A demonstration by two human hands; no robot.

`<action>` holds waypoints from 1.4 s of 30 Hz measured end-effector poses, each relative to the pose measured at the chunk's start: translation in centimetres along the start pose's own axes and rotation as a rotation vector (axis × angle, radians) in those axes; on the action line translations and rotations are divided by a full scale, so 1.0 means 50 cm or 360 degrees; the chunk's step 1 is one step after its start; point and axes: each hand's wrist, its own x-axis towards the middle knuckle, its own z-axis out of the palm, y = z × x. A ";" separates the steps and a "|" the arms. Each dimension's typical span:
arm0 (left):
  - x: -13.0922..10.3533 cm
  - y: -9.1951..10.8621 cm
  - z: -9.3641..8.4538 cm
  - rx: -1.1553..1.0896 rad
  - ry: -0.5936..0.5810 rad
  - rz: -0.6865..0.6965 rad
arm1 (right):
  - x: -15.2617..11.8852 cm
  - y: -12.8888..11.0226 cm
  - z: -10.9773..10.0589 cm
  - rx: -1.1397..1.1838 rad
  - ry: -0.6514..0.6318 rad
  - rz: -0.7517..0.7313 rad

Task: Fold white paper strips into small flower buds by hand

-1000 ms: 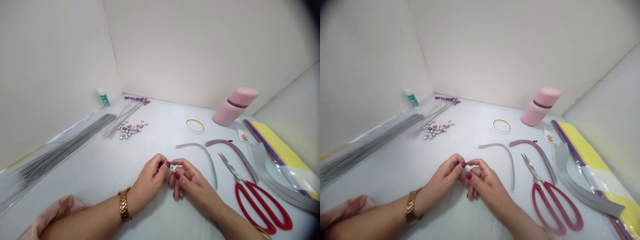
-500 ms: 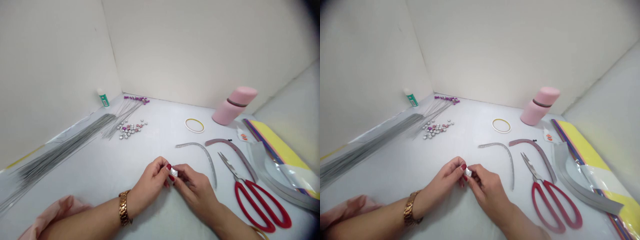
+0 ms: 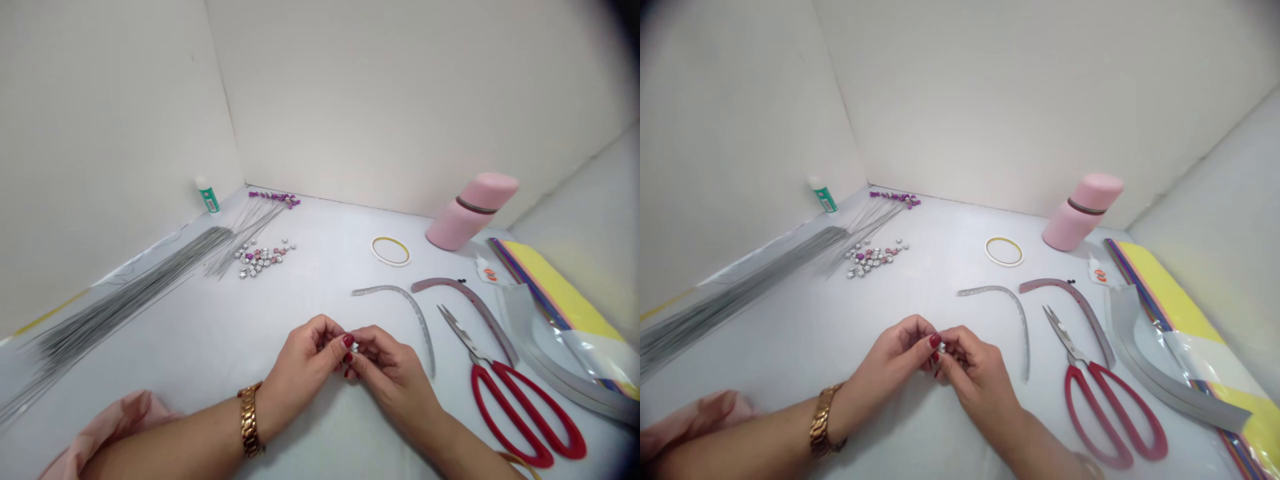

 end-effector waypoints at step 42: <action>0.000 0.014 -0.015 0.1107 0.0023 0.0332 | -0.005 -0.009 0.012 0.0021 0.0015 0.0205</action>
